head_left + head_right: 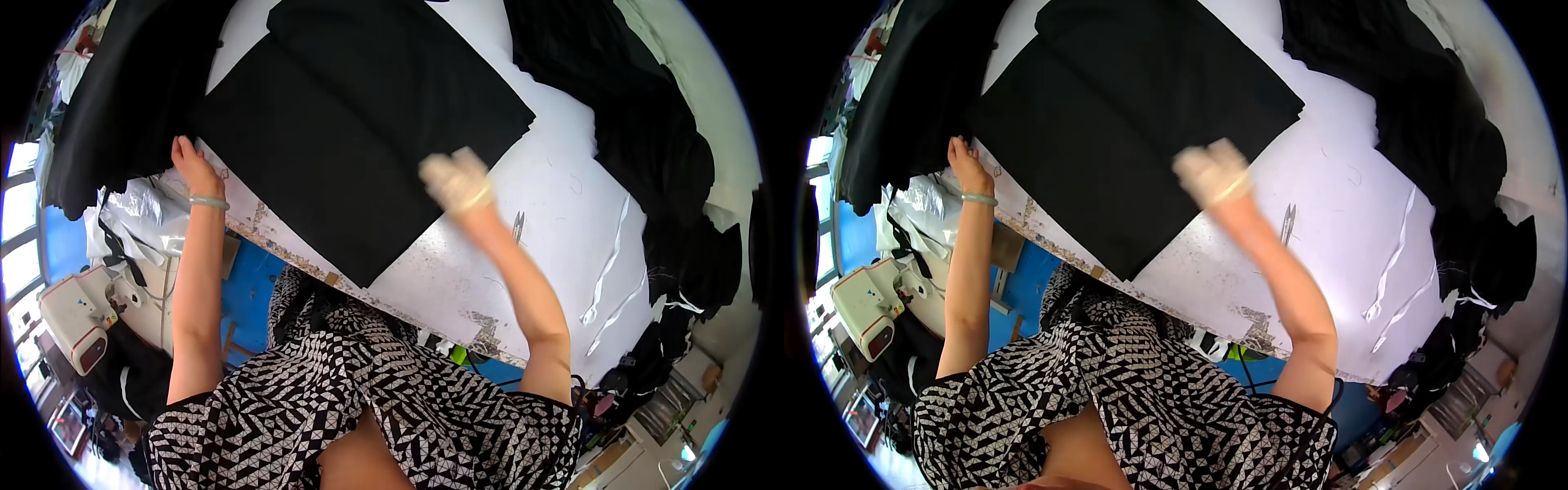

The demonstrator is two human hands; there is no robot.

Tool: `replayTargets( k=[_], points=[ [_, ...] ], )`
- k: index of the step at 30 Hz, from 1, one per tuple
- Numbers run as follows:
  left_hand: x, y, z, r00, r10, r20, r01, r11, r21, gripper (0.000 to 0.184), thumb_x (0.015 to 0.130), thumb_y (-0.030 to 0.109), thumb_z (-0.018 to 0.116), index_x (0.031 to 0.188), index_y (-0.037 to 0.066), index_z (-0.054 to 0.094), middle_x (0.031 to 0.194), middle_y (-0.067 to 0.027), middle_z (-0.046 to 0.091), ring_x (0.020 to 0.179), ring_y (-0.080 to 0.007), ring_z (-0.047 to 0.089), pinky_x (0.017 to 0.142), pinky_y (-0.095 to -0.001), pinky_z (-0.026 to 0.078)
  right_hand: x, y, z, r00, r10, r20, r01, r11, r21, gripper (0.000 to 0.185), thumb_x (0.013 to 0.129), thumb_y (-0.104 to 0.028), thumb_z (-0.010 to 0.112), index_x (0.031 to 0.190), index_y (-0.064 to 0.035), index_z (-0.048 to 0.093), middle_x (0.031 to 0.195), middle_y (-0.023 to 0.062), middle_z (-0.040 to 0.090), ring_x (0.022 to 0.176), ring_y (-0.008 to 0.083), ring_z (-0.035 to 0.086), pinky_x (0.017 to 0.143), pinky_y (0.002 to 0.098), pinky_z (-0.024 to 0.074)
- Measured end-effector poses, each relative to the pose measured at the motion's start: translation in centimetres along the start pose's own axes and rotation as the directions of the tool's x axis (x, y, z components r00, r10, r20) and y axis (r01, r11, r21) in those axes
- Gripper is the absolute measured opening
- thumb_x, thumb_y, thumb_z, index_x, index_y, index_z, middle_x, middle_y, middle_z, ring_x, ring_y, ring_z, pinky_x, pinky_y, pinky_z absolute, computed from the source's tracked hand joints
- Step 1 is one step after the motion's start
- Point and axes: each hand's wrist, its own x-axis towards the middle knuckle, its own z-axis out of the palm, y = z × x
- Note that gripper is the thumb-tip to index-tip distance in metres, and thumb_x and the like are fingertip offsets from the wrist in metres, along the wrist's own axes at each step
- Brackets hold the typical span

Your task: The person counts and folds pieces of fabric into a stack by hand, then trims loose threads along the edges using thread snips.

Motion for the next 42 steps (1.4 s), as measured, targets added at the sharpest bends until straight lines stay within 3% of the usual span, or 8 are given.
replayTargets(
  k=[2,6,11,16,22,25,34,42],
  points=[
    [-1.8,0.7,-0.8,0.989,-0.077,0.128,0.092,0.990,-0.110,0.053,0.105,0.044,0.046,0.137,0.001,0.049,0.137,-0.0134,0.054,0.121,-0.0257,0.057,0.103,-0.0363,0.042,-3.3,-3.0,5.8,0.924,0.350,0.155,-0.223,0.163,0.961,0.015,0.089,-0.020,0.067,0.097,-0.0074,0.065,0.099,0.0097,0.068,0.090,0.0353,0.061,0.081,0.0411,0.0517],
    [-4.0,-0.9,-0.1,0.994,-0.055,0.091,0.058,0.998,-0.035,0.044,0.105,0.035,0.048,0.127,-0.001,0.056,0.125,-0.0131,0.061,0.114,-0.0217,0.058,0.101,-0.0329,0.042,-0.1,5.4,-0.4,0.954,0.203,-0.219,-0.229,0.968,-0.099,0.024,0.092,-0.022,0.065,0.107,-0.0041,0.067,0.117,0.0112,0.068,0.114,0.0270,0.062,0.105,0.0451,0.0404],
    [-8.8,1.7,1.2,0.948,0.082,0.308,-0.111,0.991,0.078,0.033,0.105,0.029,0.050,0.112,0.001,0.066,0.102,-0.0090,0.068,0.102,-0.0220,0.062,0.097,-0.0324,0.046,-1.3,0.9,2.1,0.987,0.047,-0.155,-0.010,0.973,0.230,0.025,0.093,-0.023,0.061,0.108,-0.0031,0.066,0.102,0.0091,0.071,0.103,0.0251,0.067,0.108,0.0458,0.0393],
    [-9.6,-1.6,0.8,-0.001,0.268,0.963,-0.984,0.174,-0.049,0.041,0.096,0.023,0.053,0.131,0.002,0.059,0.137,-0.0177,0.058,0.129,-0.0377,0.051,0.112,-0.0456,0.038,0.0,-1.6,-0.9,0.999,0.005,-0.053,0.002,0.991,0.133,0.034,0.082,-0.031,0.066,0.104,-0.0061,0.071,0.103,0.0085,0.072,0.102,0.0238,0.068,0.110,0.0446,0.0400],
    [-3.5,2.4,1.2,0.743,-0.068,0.666,-0.669,-0.042,0.742,0.062,0.093,0.037,0.052,0.149,0.012,0.044,0.156,-0.0156,0.038,0.147,-0.0371,0.028,0.117,-0.0643,0.018,-1.6,6.8,3.4,0.939,0.087,-0.333,-0.116,0.991,-0.068,0.017,0.091,-0.015,0.067,0.104,-0.0053,0.068,0.111,0.0080,0.069,0.101,0.0281,0.064,0.102,0.0483,0.0417],
    [-3.5,1.6,-1.1,0.595,0.020,0.803,-0.793,-0.143,0.592,0.067,0.089,0.037,0.057,0.149,0.013,0.044,0.157,-0.0160,0.038,0.147,-0.0368,0.028,0.114,-0.0717,0.010,-1.5,-2.9,0.9,0.987,-0.151,-0.048,0.157,0.968,0.195,0.015,0.090,-0.016,0.065,0.103,-0.0099,0.064,0.106,0.0080,0.068,0.100,0.0285,0.064,0.100,0.0470,0.0459],
    [-22.7,1.4,-5.7,-0.429,-0.104,0.897,-0.725,0.632,-0.273,0.058,0.088,0.039,0.068,0.139,0.017,0.056,0.146,-0.0147,0.049,0.135,-0.0400,0.043,0.114,-0.0542,0.031,-1.6,7.4,3.6,0.934,0.086,-0.348,-0.142,0.980,-0.137,0.023,0.087,-0.020,0.072,0.108,-0.0094,0.069,0.111,0.0081,0.070,0.101,0.0295,0.063,0.099,0.0472,0.0458],
    [-24.0,4.0,-6.1,-0.402,0.295,0.867,-0.370,0.813,-0.449,0.022,0.091,0.018,0.069,0.111,0.007,0.072,0.106,-0.0090,0.072,0.094,-0.0276,0.070,0.081,-0.0379,0.058,-0.2,5.8,0.9,0.947,0.153,-0.281,-0.204,0.965,-0.164,0.032,0.084,-0.034,0.067,0.105,-0.0099,0.069,0.107,0.0049,0.069,0.108,0.0230,0.063,0.108,0.0444,0.0399]
  ],
)
